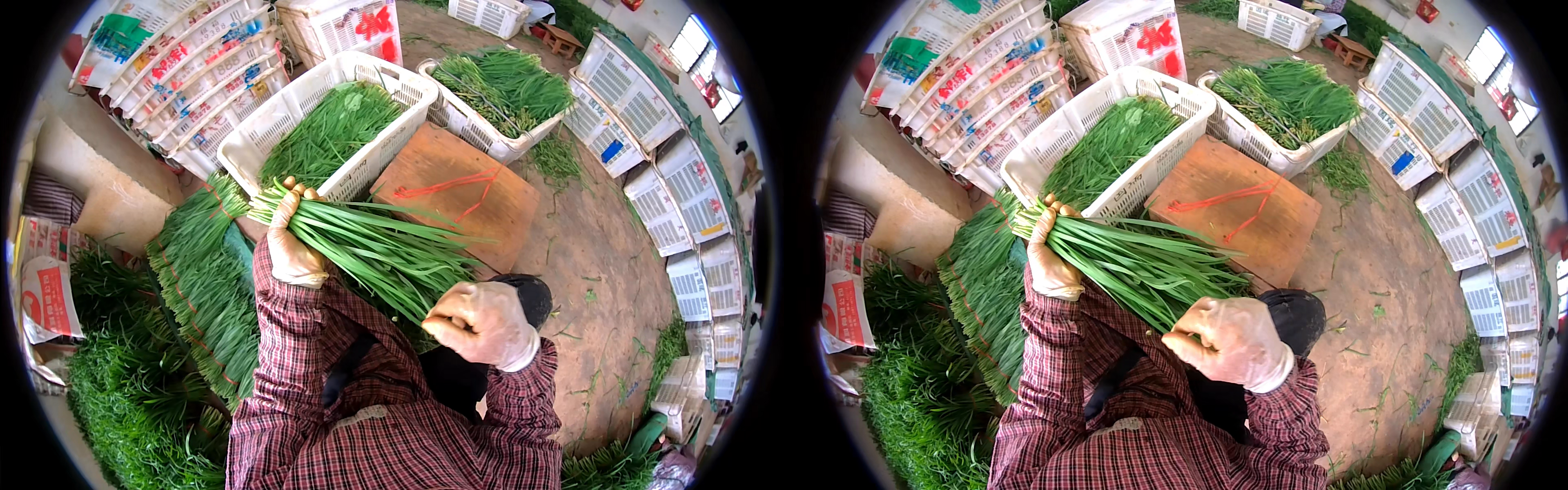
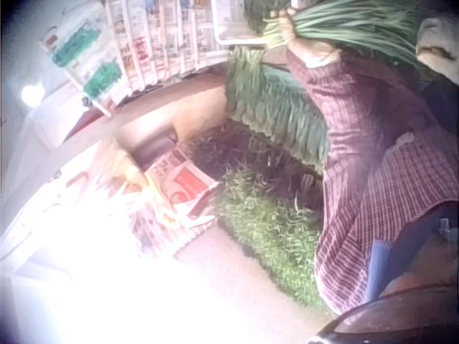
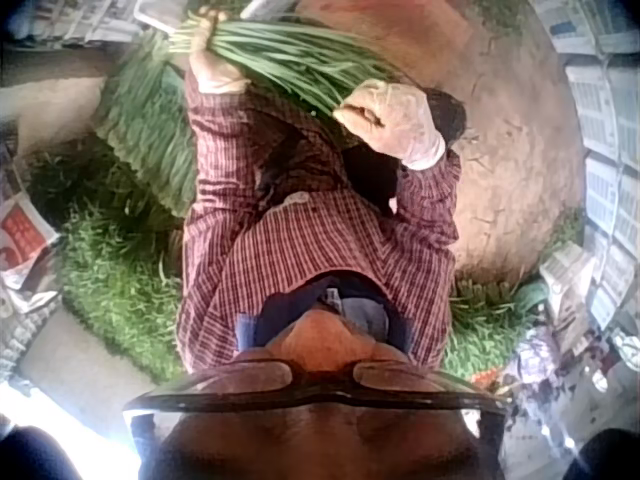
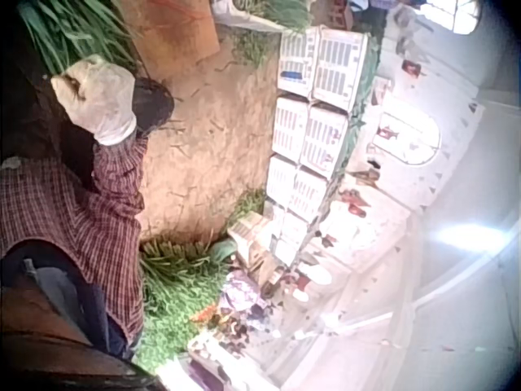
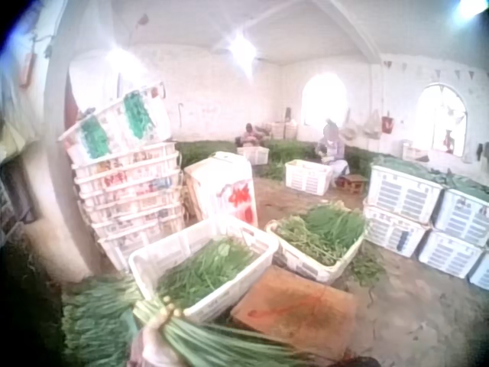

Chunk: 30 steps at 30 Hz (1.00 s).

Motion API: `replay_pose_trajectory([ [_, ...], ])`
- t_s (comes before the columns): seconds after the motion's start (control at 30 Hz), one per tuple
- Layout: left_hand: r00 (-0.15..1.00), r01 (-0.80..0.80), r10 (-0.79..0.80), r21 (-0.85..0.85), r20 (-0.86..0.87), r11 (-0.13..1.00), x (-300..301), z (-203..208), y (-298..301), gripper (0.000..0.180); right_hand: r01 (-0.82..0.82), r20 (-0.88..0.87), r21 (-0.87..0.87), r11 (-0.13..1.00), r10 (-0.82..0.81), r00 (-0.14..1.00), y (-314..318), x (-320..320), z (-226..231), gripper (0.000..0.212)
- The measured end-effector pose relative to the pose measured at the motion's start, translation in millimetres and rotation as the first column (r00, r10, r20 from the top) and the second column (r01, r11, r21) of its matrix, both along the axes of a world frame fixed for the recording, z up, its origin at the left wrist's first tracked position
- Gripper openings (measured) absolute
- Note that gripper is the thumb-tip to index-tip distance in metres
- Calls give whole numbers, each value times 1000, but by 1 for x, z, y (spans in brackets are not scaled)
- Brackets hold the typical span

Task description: The person bundles stalks of green onions by hand, strips away the outer leaves, and secures each bundle with a red tie before placing it into a white plastic crate.

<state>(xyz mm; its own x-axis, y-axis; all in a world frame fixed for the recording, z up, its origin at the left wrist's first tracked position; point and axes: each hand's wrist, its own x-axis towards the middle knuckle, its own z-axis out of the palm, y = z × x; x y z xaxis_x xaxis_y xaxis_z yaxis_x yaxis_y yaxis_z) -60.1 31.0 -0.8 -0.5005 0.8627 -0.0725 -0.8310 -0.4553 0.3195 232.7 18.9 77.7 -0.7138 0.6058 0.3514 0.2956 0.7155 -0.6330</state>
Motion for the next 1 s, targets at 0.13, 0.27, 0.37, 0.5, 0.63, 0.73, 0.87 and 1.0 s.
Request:
replay_pose_trajectory([
  [0.13,998,47,-49,42,44,998,1,-4,0,30,173,-177,108,979,-152,972,6,9,-2,17],
  [0.27,997,69,-70,48,33,996,3,-4,0,30,282,-121,312,907,-256,959,10,3,-12,25],
  [0.37,998,67,-67,43,4,997,2,-2,-2,29,283,-121,361,889,-256,959,11,-1,-17,23],
  [0.5,989,71,-68,16,-133,997,9,0,-3,35,352,-376,99,931,-293,879,17,11,-22,20],
  [0.63,899,132,-139,-46,-415,990,33,17,-10,55,268,-270,-80,960,-279,921,25,14,0,56],
  [0.73,834,245,-250,-76,-491,967,70,16,-6,57,108,-73,-106,988,-116,991,38,-13,-23,81],
  [0.87,825,400,-396,-77,-403,913,94,-1,5,58,-167,-256,-660,732,-10,966,46,-43,-88,94],
  [1.0,846,421,-432,-105,-313,901,103,-24,28,60,-143,-282,-802,579,-157,947,58,-41,-121,77],
])
